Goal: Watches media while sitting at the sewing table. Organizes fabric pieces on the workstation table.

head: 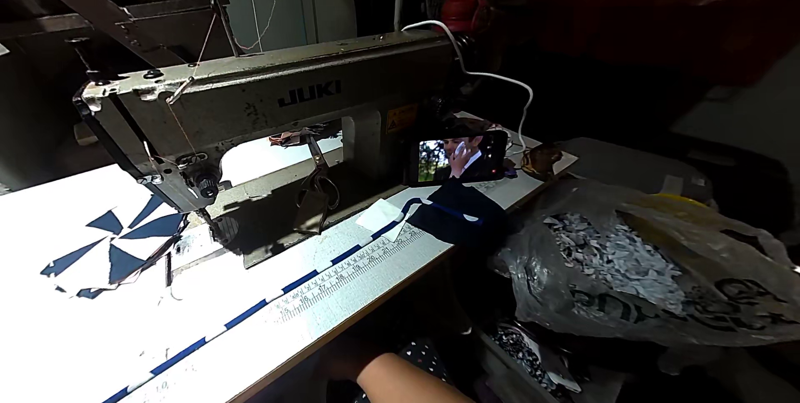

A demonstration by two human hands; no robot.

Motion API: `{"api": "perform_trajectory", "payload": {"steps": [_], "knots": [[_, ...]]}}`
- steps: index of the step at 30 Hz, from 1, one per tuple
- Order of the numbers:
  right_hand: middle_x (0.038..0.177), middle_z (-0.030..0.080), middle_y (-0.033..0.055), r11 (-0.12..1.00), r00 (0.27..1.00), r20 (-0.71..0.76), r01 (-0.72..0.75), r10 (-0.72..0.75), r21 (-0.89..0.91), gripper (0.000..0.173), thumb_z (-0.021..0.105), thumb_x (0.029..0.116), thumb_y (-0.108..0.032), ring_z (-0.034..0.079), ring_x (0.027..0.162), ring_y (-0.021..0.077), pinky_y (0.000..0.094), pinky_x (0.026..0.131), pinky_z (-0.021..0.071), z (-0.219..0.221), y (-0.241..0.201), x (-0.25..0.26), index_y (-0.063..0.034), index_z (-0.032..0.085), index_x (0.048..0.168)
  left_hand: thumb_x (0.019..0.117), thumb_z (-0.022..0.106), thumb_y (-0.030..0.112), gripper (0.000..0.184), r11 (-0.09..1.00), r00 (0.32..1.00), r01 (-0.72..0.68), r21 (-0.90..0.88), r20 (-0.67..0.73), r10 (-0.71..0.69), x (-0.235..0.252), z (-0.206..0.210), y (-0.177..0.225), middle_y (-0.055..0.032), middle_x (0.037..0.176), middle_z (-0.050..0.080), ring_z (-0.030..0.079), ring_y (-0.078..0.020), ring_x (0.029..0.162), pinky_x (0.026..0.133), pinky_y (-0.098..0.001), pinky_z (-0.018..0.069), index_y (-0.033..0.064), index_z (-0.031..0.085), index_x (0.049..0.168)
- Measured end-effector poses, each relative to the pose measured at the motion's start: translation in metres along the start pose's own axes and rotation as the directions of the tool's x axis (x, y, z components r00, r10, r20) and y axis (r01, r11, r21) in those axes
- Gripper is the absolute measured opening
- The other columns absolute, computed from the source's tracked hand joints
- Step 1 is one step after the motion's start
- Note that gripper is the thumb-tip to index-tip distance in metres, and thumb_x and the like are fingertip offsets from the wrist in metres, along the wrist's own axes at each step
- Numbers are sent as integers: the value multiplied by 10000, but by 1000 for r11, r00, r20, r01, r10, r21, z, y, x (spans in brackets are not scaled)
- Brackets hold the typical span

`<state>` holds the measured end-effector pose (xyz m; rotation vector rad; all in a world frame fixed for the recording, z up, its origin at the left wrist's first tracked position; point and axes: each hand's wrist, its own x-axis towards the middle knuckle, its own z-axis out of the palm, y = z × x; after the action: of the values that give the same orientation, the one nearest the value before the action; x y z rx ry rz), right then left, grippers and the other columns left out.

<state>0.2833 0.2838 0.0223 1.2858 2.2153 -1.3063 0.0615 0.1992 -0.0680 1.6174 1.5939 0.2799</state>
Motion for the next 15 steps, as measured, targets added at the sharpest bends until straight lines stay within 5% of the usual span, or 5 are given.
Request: {"api": "perform_trajectory", "payload": {"steps": [15], "knots": [[1406, 563, 297, 999, 999, 6, 33, -34, 3, 437, 651, 1007, -199, 505, 1353, 436, 613, 1134, 358, 2, -2, -1, 54, 596, 1359, 981, 635, 218, 469, 997, 999, -43, -69, -36, 41, -6, -2, 9, -235, 1399, 584, 534, -330, 1332, 1127, -479, 414, -26, 588, 1379]]}}
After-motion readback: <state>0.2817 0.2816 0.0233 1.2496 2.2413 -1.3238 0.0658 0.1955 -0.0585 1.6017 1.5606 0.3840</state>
